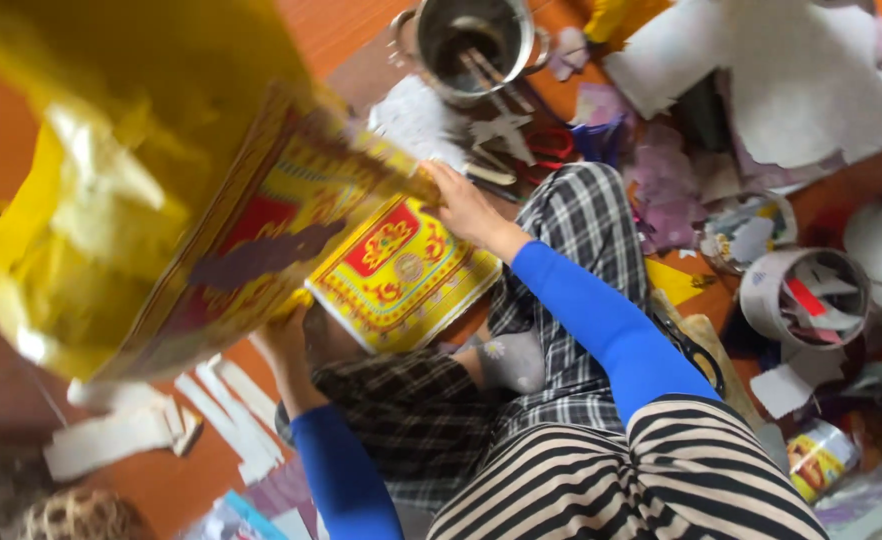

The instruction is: Assembling and decorating ceremonial paper horses using paper strips, decorative cutouts, and adhesive.

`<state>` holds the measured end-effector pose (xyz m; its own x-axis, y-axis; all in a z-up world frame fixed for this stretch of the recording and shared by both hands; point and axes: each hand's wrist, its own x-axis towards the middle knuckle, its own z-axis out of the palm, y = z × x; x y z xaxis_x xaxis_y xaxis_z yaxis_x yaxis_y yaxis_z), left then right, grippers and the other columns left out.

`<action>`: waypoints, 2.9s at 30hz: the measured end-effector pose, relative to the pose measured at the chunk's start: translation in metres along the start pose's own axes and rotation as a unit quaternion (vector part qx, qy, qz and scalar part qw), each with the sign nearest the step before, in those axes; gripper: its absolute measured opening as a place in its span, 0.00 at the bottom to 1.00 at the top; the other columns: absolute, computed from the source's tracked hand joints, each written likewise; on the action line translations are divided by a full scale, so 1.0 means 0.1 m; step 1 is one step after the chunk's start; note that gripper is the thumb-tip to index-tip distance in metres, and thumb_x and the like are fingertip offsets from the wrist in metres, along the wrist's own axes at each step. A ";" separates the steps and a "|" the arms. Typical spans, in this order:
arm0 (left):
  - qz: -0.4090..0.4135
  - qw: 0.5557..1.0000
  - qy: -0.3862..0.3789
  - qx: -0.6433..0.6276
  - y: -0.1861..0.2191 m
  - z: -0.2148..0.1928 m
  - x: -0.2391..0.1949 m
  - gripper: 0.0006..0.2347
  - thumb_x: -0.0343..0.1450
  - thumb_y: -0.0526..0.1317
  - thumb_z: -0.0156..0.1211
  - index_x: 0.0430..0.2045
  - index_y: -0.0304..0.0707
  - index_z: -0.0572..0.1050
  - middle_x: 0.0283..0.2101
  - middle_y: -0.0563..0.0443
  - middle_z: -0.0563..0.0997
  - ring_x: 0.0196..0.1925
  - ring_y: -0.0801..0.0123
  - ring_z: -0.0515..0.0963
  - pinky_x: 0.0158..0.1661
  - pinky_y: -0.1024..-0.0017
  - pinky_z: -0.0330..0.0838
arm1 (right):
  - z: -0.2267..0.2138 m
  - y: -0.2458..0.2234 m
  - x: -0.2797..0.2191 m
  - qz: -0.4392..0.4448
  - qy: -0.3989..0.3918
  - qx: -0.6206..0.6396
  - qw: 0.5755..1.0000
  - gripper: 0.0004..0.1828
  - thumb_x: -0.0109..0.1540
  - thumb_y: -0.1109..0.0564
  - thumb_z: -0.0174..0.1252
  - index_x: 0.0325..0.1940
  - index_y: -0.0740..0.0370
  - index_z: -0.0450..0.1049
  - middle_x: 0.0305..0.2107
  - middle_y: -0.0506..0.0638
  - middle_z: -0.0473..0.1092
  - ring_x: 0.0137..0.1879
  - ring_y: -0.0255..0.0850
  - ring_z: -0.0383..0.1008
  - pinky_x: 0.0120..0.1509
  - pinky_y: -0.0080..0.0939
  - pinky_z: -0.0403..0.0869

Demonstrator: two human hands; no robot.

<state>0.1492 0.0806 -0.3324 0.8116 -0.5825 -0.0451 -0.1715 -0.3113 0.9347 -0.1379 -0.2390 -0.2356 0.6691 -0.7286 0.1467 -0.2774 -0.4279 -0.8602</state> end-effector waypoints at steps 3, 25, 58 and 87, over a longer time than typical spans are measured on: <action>0.040 0.997 0.008 -0.060 0.04 0.01 -0.02 0.24 0.61 0.24 0.71 0.53 0.29 0.72 0.52 0.47 0.81 0.52 0.65 0.82 0.52 0.69 0.78 | -0.44 0.13 -0.18 -0.086 0.037 -0.047 0.994 0.36 0.53 0.64 0.64 0.66 0.72 0.65 0.56 0.70 0.67 0.61 0.65 0.68 0.63 0.54 0.69; -0.201 0.978 -0.017 0.052 1.13 0.81 -0.87 0.10 0.77 0.32 0.56 0.49 0.22 0.76 0.42 0.38 0.83 0.42 0.65 0.84 0.44 0.69 0.82 | -2.28 2.81 -0.30 0.373 0.435 -0.196 0.796 0.15 0.60 0.52 0.66 0.31 0.69 0.75 0.29 0.65 0.76 0.38 0.63 0.77 0.41 0.58 0.74; -0.280 0.822 -0.349 -0.352 1.29 1.35 -1.52 0.27 0.77 0.56 0.44 0.61 0.30 0.68 0.54 0.32 0.80 0.56 0.46 0.81 0.56 0.56 0.77 | -2.06 -0.35 -1.66 0.078 0.086 0.196 0.974 0.08 0.66 0.57 0.55 0.39 0.65 0.74 0.47 0.54 0.71 0.47 0.35 0.69 0.51 0.37 0.70; -0.223 0.799 -0.201 -0.521 1.73 1.23 -2.41 0.20 0.68 0.32 0.71 0.54 0.29 0.73 0.48 0.43 0.83 0.47 0.63 0.84 0.50 0.63 0.80 | -1.14 -1.22 -2.13 -0.021 -0.104 0.265 0.958 0.03 0.67 0.67 0.53 0.40 0.69 0.73 0.48 0.55 0.72 0.48 0.36 0.73 0.52 0.32 0.73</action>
<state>-0.1450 0.0751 -0.2034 0.3811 -0.8479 -0.3687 0.8122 0.1165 0.5716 -0.3253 -0.0929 -0.1064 0.8101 -0.5709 0.1334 0.1049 -0.0826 -0.9910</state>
